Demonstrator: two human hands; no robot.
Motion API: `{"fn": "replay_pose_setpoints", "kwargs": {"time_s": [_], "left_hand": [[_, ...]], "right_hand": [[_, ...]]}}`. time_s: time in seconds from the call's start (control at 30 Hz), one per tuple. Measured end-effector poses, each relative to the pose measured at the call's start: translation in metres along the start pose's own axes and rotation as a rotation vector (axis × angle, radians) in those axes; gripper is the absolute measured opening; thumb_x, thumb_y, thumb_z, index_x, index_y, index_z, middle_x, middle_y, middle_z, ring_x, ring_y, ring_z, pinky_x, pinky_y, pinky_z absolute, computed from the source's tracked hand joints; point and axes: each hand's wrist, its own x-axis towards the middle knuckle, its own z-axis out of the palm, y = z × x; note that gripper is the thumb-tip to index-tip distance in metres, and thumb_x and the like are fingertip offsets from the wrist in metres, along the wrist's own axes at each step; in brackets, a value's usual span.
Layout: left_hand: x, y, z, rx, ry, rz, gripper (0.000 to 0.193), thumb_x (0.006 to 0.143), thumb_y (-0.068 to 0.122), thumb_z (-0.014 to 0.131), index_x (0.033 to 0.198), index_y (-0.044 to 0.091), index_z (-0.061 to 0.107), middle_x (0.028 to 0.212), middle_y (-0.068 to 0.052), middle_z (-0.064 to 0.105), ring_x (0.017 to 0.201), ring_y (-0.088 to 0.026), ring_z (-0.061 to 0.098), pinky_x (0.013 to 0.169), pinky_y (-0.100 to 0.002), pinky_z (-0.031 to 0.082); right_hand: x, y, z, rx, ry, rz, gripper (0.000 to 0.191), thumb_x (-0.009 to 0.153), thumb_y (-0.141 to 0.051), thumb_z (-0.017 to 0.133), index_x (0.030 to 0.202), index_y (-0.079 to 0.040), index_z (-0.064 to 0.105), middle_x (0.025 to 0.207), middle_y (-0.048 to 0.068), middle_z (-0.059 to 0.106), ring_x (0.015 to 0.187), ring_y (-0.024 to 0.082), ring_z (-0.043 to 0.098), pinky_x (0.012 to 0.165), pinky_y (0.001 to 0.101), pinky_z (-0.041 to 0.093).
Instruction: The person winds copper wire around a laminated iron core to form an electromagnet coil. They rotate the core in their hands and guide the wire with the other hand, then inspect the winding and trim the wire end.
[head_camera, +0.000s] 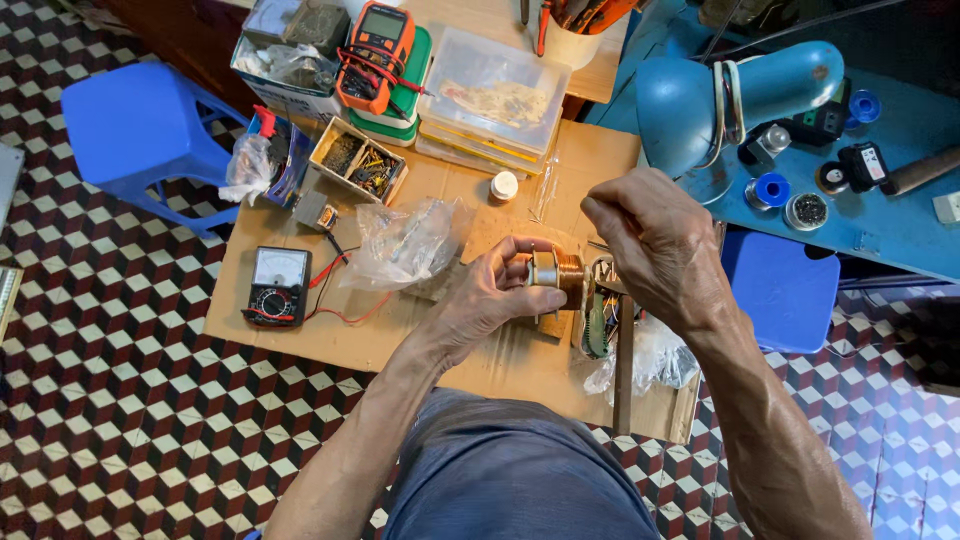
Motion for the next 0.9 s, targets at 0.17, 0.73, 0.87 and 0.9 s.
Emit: {"fn": "replay_pose_setpoints", "kwargs": {"time_s": [0.17, 0.73, 0.87, 0.9], "left_hand": [[0.003, 0.004, -0.017, 0.07, -0.056, 0.026, 0.074, 0.08, 0.02, 0.084, 0.143, 0.001, 0.05, 0.118, -0.009, 0.065, 0.107, -0.014, 0.064, 0.094, -0.029, 0.055], [0.036, -0.003, -0.042, 0.004, -0.048, -0.082, 0.076, 0.078, 0.025, 0.084, 0.14, 0.001, 0.048, 0.114, -0.007, 0.071, 0.101, -0.013, 0.065, 0.09, -0.029, 0.054], [0.049, -0.003, -0.037, -0.007, 0.015, -0.066, 0.075, 0.079, 0.03, 0.082, 0.14, 0.0, 0.051, 0.108, -0.008, 0.071, 0.099, -0.012, 0.066, 0.088, -0.028, 0.053], [0.049, -0.003, -0.035, 0.013, 0.029, -0.062, 0.075, 0.08, 0.031, 0.082, 0.141, -0.001, 0.052, 0.106, -0.009, 0.07, 0.097, -0.012, 0.065, 0.087, -0.028, 0.052]], "right_hand": [[0.003, -0.005, 0.011, -0.02, 0.046, 0.042, 0.007, 0.099, -0.006, 0.068, 0.099, 0.001, 0.068, 0.084, 0.01, 0.063, 0.078, 0.023, 0.062, 0.07, 0.0358, 0.05], [-0.02, -0.044, 0.017, -0.169, 0.073, 0.013, 0.009, 0.094, -0.004, 0.073, 0.1, 0.001, 0.068, 0.084, 0.01, 0.061, 0.079, 0.024, 0.06, 0.07, 0.0366, 0.05], [-0.032, -0.043, 0.019, -0.141, 0.068, 0.053, 0.009, 0.092, -0.004, 0.072, 0.099, 0.001, 0.069, 0.083, 0.01, 0.062, 0.077, 0.023, 0.06, 0.069, 0.036, 0.049], [-0.038, -0.044, 0.02, -0.137, 0.071, 0.067, 0.01, 0.092, -0.004, 0.072, 0.099, 0.001, 0.068, 0.083, 0.01, 0.062, 0.078, 0.024, 0.06, 0.069, 0.036, 0.049]]}}
